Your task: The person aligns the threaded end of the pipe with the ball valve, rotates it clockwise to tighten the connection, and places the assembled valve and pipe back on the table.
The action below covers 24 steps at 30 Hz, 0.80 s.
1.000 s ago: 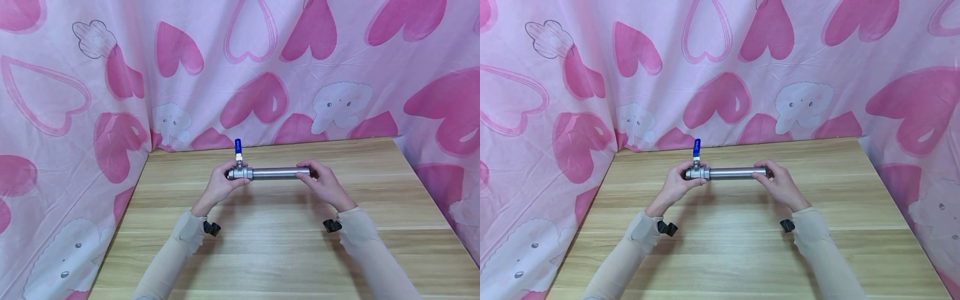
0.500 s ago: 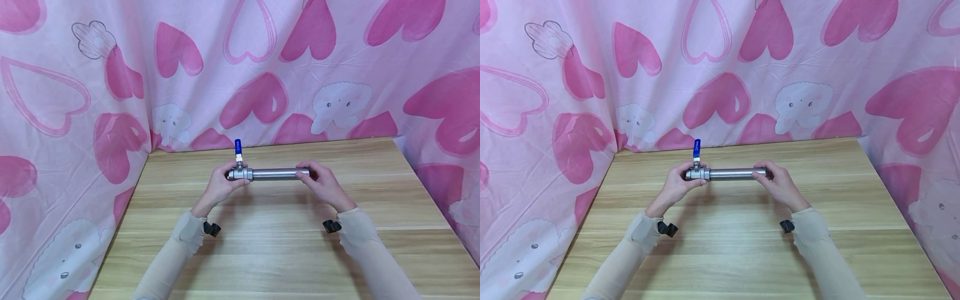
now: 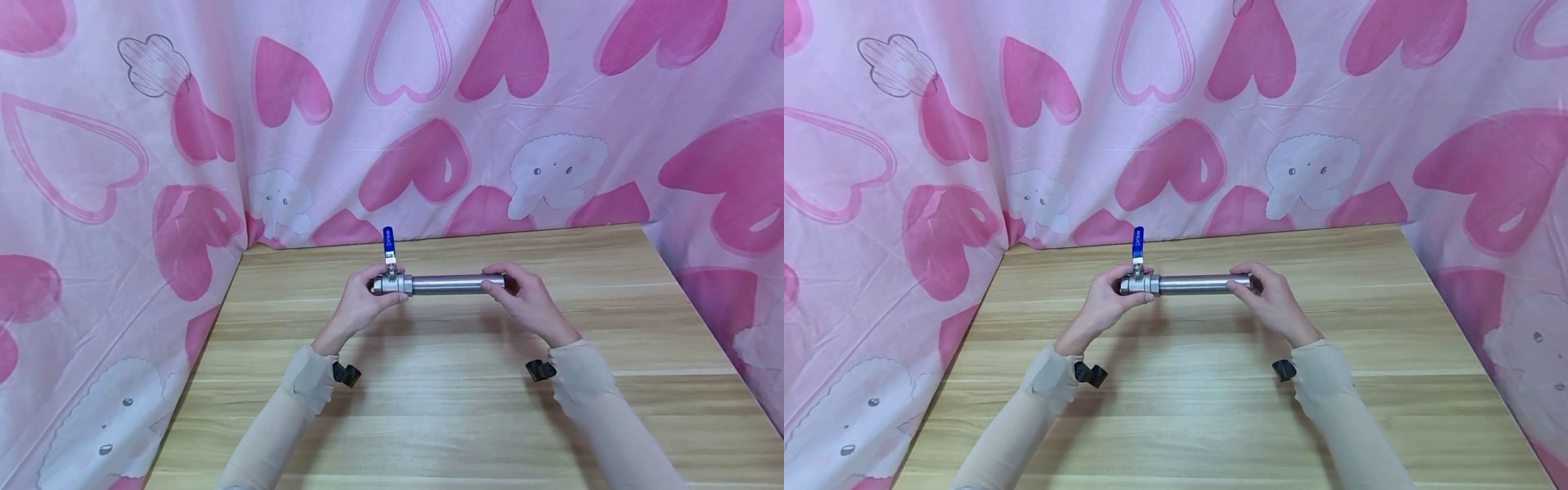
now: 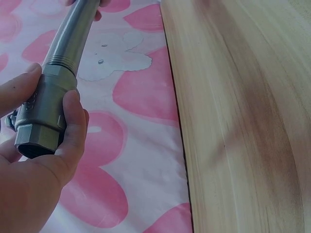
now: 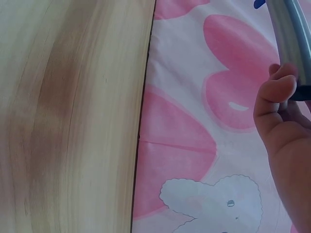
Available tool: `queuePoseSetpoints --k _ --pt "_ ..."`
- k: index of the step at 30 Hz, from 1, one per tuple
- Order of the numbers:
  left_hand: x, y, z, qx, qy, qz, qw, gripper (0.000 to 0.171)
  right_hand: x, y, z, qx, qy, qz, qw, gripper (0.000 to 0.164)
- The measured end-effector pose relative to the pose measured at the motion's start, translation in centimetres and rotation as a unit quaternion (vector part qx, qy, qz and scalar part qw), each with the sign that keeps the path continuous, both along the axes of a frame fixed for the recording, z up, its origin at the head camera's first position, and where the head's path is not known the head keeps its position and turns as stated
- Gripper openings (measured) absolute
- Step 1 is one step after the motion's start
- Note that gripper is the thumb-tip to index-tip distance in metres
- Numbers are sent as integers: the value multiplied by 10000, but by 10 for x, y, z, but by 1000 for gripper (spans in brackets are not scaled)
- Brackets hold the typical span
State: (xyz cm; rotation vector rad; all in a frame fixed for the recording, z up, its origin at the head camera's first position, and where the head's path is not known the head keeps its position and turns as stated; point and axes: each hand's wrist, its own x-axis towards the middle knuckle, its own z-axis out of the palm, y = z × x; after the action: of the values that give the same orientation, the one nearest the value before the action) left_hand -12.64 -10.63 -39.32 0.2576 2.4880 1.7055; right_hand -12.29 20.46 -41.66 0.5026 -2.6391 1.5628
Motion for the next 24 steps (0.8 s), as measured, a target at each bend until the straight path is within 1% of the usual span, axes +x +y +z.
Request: queuePoseSetpoints --k 7,17,24 --pt "-1 1 0 -20 -14 2 10000 47 -2 0 -2 -101 -20 70 9999 43" --pt "-1 1 -1 -56 -10 -50 10000 51 -2 -1 -1 62 150 113 9998 45" --pt "-1 0 -1 -31 69 -90 9999 49 -2 -2 -1 66 202 30 9998 43"
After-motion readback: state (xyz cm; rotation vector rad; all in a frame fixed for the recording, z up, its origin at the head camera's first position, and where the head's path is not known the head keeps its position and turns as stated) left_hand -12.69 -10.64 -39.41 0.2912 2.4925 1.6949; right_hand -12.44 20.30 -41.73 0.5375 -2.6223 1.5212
